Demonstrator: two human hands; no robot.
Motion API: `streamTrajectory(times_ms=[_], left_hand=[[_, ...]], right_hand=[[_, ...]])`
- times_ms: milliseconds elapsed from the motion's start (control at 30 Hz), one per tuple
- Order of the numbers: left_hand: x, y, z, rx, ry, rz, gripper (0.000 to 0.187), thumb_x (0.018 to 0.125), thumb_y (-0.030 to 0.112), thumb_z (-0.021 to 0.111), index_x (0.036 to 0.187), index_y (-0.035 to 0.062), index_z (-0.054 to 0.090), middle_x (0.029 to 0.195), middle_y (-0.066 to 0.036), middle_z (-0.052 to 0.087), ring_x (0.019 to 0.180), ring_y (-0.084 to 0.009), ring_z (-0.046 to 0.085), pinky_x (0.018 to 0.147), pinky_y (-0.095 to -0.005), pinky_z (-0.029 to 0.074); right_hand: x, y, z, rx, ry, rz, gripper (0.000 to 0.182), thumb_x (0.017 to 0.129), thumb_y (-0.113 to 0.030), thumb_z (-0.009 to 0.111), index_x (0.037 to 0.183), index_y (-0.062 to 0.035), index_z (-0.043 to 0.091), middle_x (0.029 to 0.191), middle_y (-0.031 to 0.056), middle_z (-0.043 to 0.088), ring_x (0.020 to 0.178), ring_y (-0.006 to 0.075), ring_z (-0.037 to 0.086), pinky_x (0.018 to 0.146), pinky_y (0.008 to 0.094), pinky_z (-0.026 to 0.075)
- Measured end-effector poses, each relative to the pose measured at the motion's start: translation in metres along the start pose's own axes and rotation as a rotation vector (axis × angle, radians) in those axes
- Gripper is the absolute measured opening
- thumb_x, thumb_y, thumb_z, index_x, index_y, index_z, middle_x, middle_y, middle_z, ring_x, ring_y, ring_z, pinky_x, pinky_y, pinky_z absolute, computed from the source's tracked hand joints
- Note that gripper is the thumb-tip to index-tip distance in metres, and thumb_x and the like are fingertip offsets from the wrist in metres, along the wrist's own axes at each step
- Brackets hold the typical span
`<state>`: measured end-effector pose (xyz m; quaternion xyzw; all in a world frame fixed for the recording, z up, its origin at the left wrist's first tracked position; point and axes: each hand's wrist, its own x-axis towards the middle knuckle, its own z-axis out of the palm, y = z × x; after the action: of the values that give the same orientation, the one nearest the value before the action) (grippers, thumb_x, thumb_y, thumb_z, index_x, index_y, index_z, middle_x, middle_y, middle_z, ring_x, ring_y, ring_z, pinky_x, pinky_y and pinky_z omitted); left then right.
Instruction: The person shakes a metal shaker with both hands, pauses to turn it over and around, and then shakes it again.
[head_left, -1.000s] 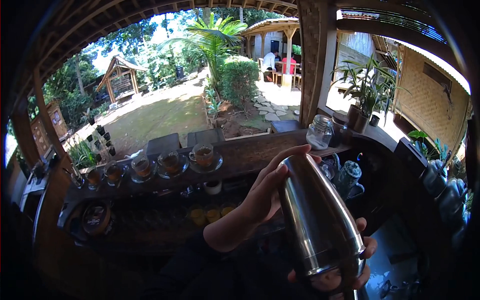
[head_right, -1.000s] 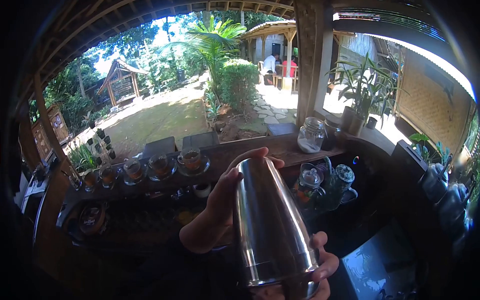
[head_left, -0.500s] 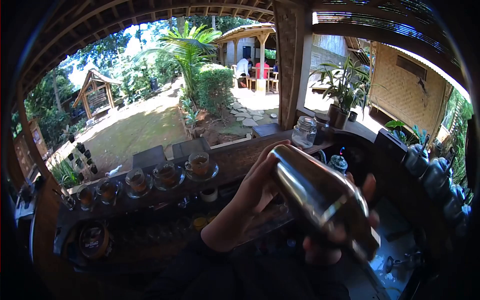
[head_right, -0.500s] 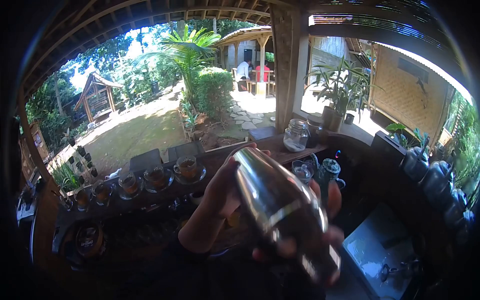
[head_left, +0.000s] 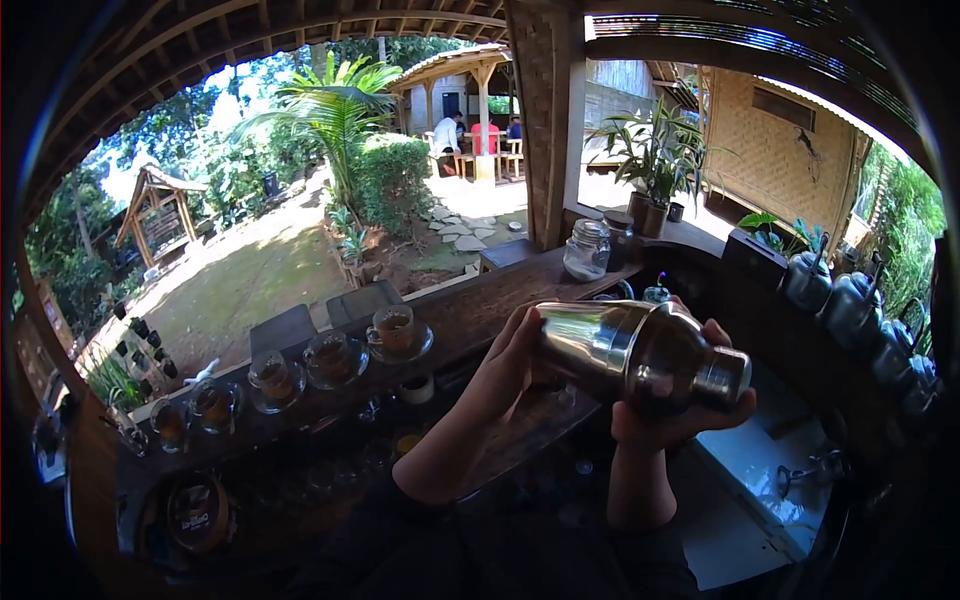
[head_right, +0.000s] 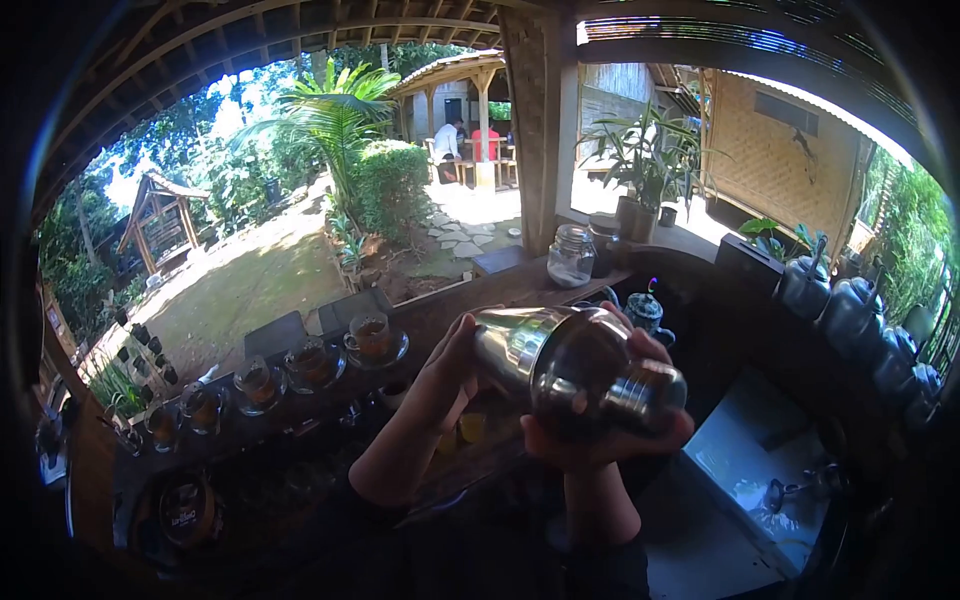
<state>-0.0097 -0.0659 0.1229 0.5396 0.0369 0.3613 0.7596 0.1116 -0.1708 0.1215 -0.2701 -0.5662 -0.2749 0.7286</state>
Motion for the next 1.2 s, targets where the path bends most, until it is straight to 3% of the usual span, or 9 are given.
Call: streamTrajectory(times_ms=[200,367,467,633,733,933,1033,1067,1200], left_hand=[[-0.028,0.024,0.034,0.098,-0.37,0.454,0.067,0.091,0.05,0.044,0.138,0.004,0.029,0.136,-0.022,0.039,0.122,-0.0295,0.043,0.102,-0.0412,0.035],[0.002,-0.017,-0.001,-0.287,-0.071,0.05,0.051,0.097,0.042,0.037,0.135,0.0088,0.031,0.13,-0.012,0.045,0.118,-0.024,0.049,0.097,-0.0409,0.04],[-0.022,-0.023,0.021,-0.356,-0.014,0.06,0.063,0.092,0.053,0.041,0.138,0.0107,0.032,0.137,-0.013,0.04,0.125,-0.0276,0.041,0.104,-0.0458,0.033],[-0.017,-0.017,0.034,-0.225,-0.112,0.22,0.065,0.088,0.055,0.046,0.136,0.0122,0.035,0.137,-0.015,0.038,0.123,-0.0286,0.042,0.103,-0.0463,0.035],[0.011,-0.041,0.013,-0.356,0.041,-0.034,0.063,0.091,0.054,0.044,0.134,0.0083,0.037,0.133,-0.012,0.044,0.122,-0.0269,0.044,0.103,-0.0444,0.035],[-0.003,-0.023,0.057,-0.08,-0.264,0.393,0.066,0.089,0.055,0.044,0.138,0.0121,0.033,0.14,-0.018,0.035,0.125,-0.029,0.04,0.101,-0.0426,0.038],[0.026,-0.045,0.054,-0.384,0.017,0.163,0.058,0.092,0.052,0.041,0.132,0.0091,0.04,0.133,-0.015,0.044,0.121,-0.0268,0.045,0.101,-0.0445,0.038],[0.035,-0.054,0.042,-0.518,0.029,-0.029,0.055,0.093,0.049,0.042,0.128,0.0067,0.044,0.127,-0.012,0.051,0.119,-0.0274,0.047,0.101,-0.0456,0.038],[0.053,-0.079,0.047,-0.394,0.212,0.045,0.053,0.093,0.045,0.042,0.125,0.0038,0.045,0.123,-0.012,0.053,0.115,-0.0283,0.05,0.101,-0.0447,0.038]], right_hand=[[0.011,-0.01,0.002,0.307,-0.013,-0.078,0.103,0.058,-0.032,0.086,0.136,-0.0386,0.019,0.136,0.0152,0.03,0.121,0.0398,0.04,0.099,0.0503,0.039],[0.023,0.002,0.001,0.269,-0.114,-0.072,0.102,0.057,-0.033,0.087,0.137,-0.0238,0.025,0.133,0.0241,0.036,0.12,0.0392,0.043,0.101,0.0489,0.036],[0.033,-0.001,0.004,0.455,-0.17,-0.356,0.103,0.059,-0.029,0.086,0.139,-0.03,0.02,0.134,0.0224,0.029,0.122,0.0448,0.037,0.097,0.0551,0.041],[0.004,-0.024,-0.002,0.64,-0.076,-0.216,0.093,0.06,-0.026,0.085,0.135,-0.0332,0.031,0.133,0.0175,0.026,0.124,0.0423,0.034,0.094,0.0564,0.045],[0.015,0.025,-0.001,0.045,-0.039,-0.317,0.098,0.063,-0.035,0.081,0.138,-0.0239,0.019,0.132,0.0178,0.033,0.121,0.0378,0.039,0.098,0.0525,0.04],[0.019,0.001,-0.018,0.329,-0.045,-0.39,0.091,0.066,-0.032,0.079,0.139,-0.0262,0.024,0.135,0.0176,0.029,0.124,0.0434,0.033,0.095,0.055,0.043],[0.027,0.024,-0.018,0.099,-0.01,-0.616,0.091,0.069,-0.031,0.079,0.14,-0.0325,0.021,0.141,0.0087,0.024,0.122,0.046,0.035,0.089,0.0549,0.048],[0.022,0.04,-0.039,0.025,-0.18,-0.393,0.105,0.065,-0.041,0.08,0.142,-0.0258,0.01,0.137,0.0138,0.031,0.112,0.0427,0.046,0.09,0.052,0.046],[0.029,0.076,-0.041,0.119,-0.085,-0.331,0.106,0.062,-0.04,0.083,0.139,-0.0173,0.013,0.13,0.019,0.038,0.114,0.0411,0.046,0.096,0.0535,0.041]])
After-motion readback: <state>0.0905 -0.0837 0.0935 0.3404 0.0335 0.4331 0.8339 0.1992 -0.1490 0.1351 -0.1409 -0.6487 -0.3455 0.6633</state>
